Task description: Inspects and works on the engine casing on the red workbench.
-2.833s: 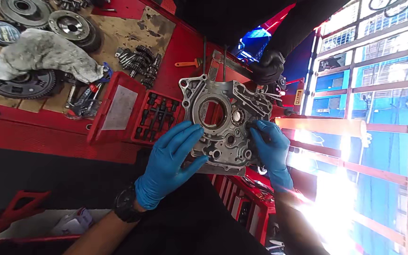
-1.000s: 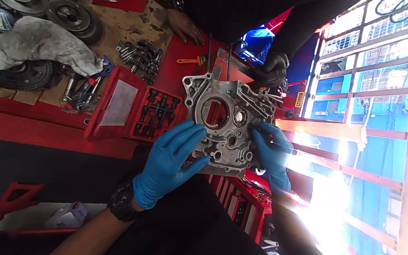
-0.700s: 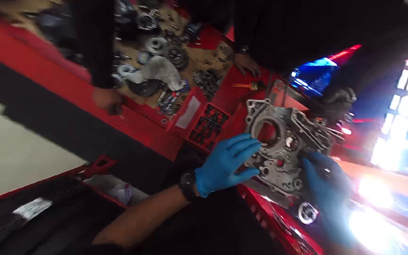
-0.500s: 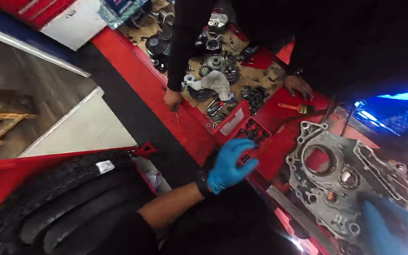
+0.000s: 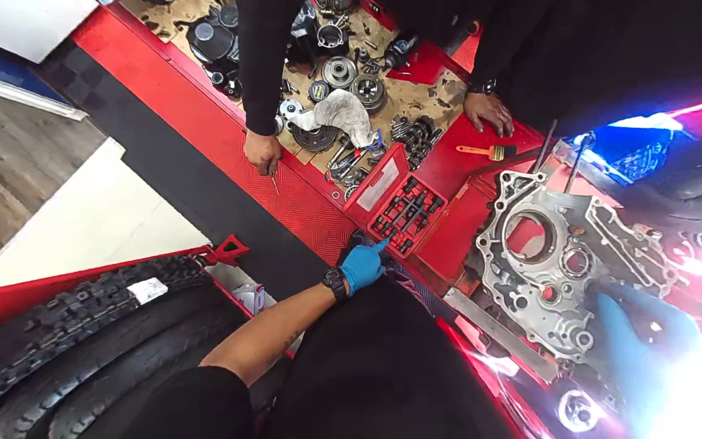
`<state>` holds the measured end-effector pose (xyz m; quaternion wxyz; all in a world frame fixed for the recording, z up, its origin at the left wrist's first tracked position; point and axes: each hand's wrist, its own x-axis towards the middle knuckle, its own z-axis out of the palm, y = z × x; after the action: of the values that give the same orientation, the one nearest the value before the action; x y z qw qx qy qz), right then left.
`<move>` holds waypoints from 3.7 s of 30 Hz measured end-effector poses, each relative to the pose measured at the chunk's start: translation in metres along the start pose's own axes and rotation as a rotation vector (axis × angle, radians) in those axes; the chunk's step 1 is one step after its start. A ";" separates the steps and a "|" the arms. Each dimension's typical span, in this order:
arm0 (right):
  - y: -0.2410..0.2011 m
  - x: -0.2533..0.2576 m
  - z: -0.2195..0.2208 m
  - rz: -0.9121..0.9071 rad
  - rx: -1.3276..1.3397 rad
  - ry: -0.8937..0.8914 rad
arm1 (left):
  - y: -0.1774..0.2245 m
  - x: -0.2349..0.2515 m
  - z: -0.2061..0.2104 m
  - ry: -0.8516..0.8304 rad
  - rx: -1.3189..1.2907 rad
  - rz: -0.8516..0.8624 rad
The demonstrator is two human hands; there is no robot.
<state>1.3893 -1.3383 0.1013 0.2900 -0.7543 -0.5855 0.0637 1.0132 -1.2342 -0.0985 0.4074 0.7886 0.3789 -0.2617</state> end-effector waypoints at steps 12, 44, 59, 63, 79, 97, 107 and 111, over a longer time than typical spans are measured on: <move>0.016 -0.003 0.003 -0.026 0.058 0.027 | -0.001 -0.026 -0.056 0.709 -1.076 0.381; 0.020 -0.001 0.013 -0.015 0.085 -0.006 | -0.126 0.018 0.027 0.515 -1.260 -0.556; 0.018 0.000 0.013 -0.021 0.064 0.020 | -0.150 0.012 0.075 0.363 -1.194 -0.657; 0.016 0.000 0.012 -0.016 0.058 0.020 | -0.148 0.013 0.069 0.378 -1.202 -0.655; 0.014 -0.001 0.011 0.005 0.052 0.012 | -0.139 0.018 0.063 0.378 -1.214 -0.633; 0.011 0.000 0.011 0.003 0.002 0.044 | -0.139 0.022 0.065 0.331 -1.161 -0.625; 0.012 0.001 0.012 0.025 0.015 0.019 | -0.124 0.009 0.053 0.310 -1.151 -0.636; 0.015 -0.001 0.012 0.031 0.024 0.014 | -0.136 0.015 0.064 0.305 -1.132 -0.614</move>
<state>1.3964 -1.3365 0.0835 0.3022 -0.7600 -0.5711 0.0701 0.9048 -1.2307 -0.2035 0.6077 0.3372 0.7189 -0.0120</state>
